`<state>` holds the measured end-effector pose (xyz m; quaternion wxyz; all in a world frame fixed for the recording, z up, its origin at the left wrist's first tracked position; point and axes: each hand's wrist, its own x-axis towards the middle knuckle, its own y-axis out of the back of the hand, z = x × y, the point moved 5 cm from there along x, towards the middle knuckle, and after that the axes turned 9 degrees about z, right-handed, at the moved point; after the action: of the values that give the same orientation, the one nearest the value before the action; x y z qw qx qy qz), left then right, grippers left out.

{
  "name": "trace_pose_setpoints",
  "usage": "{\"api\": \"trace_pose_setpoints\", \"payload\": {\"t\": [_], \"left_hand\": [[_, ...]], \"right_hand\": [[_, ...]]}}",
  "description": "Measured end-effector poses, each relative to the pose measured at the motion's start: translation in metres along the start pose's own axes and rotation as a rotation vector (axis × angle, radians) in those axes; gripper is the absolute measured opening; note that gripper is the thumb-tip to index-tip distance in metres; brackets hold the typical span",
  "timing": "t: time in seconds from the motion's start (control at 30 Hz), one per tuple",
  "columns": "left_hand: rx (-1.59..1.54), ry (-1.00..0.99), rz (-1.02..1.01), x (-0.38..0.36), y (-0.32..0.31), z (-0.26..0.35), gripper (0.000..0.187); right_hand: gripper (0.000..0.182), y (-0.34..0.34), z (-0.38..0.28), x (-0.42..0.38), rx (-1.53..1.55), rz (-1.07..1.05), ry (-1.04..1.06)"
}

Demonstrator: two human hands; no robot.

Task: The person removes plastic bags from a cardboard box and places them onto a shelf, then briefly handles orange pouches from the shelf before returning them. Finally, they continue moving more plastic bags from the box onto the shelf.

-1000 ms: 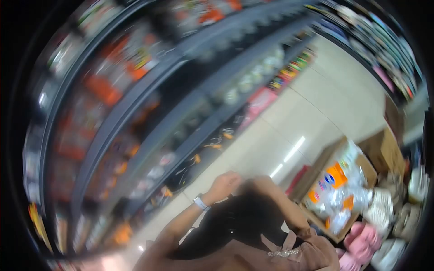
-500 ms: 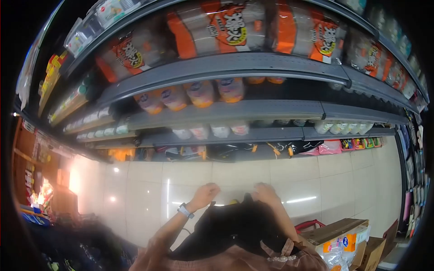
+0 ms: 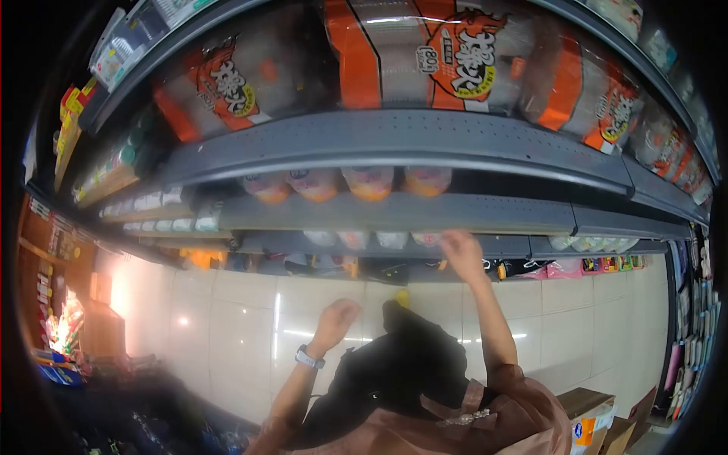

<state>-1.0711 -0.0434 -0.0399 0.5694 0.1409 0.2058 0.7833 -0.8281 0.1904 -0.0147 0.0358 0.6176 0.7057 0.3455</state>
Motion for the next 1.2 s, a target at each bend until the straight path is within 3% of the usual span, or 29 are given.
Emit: {"api": "trace_pose_setpoints", "payload": {"t": [0.1,0.17,0.23,0.27,0.3,0.37,0.5,0.6,0.67,0.73,0.77,0.8,0.83,0.9,1.03,1.2], "left_hand": [[-0.022,0.01,0.057,0.045,0.018,-0.008,0.014],[-0.022,-0.009,0.078,0.074,0.028,-0.006,0.015],[0.013,-0.004,0.112,0.106,0.037,-0.001,0.015],[0.038,-0.072,0.149,0.122,0.04,-0.005,0.016],[0.041,-0.082,0.132,0.136,0.04,0.001,0.016],[-0.087,-0.107,0.212,0.162,0.044,0.015,0.022],[-0.054,-0.031,0.229,0.204,0.043,0.021,0.034],[-0.106,-0.017,0.187,0.236,0.046,0.011,0.035],[-0.064,0.074,0.166,0.249,0.049,0.028,0.029],[-0.133,-0.054,0.189,0.267,0.045,-0.002,0.028],[-0.201,-0.161,0.242,0.274,0.046,-0.009,0.026],[-0.138,0.023,0.142,0.273,0.049,0.004,0.025],[-0.137,0.008,0.109,0.28,0.047,-0.004,0.025],[-0.084,-0.118,0.173,0.294,0.054,-0.025,0.025],[-0.001,-0.015,0.046,0.306,0.061,-0.042,0.019],[0.091,-0.103,0.009,0.314,0.065,-0.019,0.016]], "right_hand": [[0.024,0.001,0.008,0.065,0.091,0.216,-0.089],[0.028,0.001,0.003,0.099,-0.075,0.344,-0.062],[0.028,-0.012,0.008,0.125,0.045,0.216,-0.205],[0.028,-0.021,0.012,0.139,-0.073,0.269,-0.066],[0.03,-0.026,0.015,0.142,-0.036,0.246,-0.118],[0.034,-0.049,0.041,0.144,-0.16,0.306,0.034],[0.036,-0.06,0.066,0.146,-0.171,0.336,0.002],[0.035,-0.052,0.04,0.141,-0.094,0.3,-0.101],[0.031,-0.033,0.031,0.133,-0.04,0.391,-0.196],[0.027,-0.009,0.013,0.123,0.013,0.49,-0.28],[0.021,0.001,0.002,0.116,0.126,0.49,-0.439],[0.016,0.005,-0.003,0.106,0.246,0.492,-0.595],[0.016,0.006,-0.003,0.099,0.237,0.526,-0.608],[0.011,0.013,-0.012,0.087,0.386,0.738,-0.36],[0.01,0.019,-0.03,0.058,0.271,0.838,-0.315],[0.009,0.016,-0.051,0.014,0.517,0.98,-0.414]]}}
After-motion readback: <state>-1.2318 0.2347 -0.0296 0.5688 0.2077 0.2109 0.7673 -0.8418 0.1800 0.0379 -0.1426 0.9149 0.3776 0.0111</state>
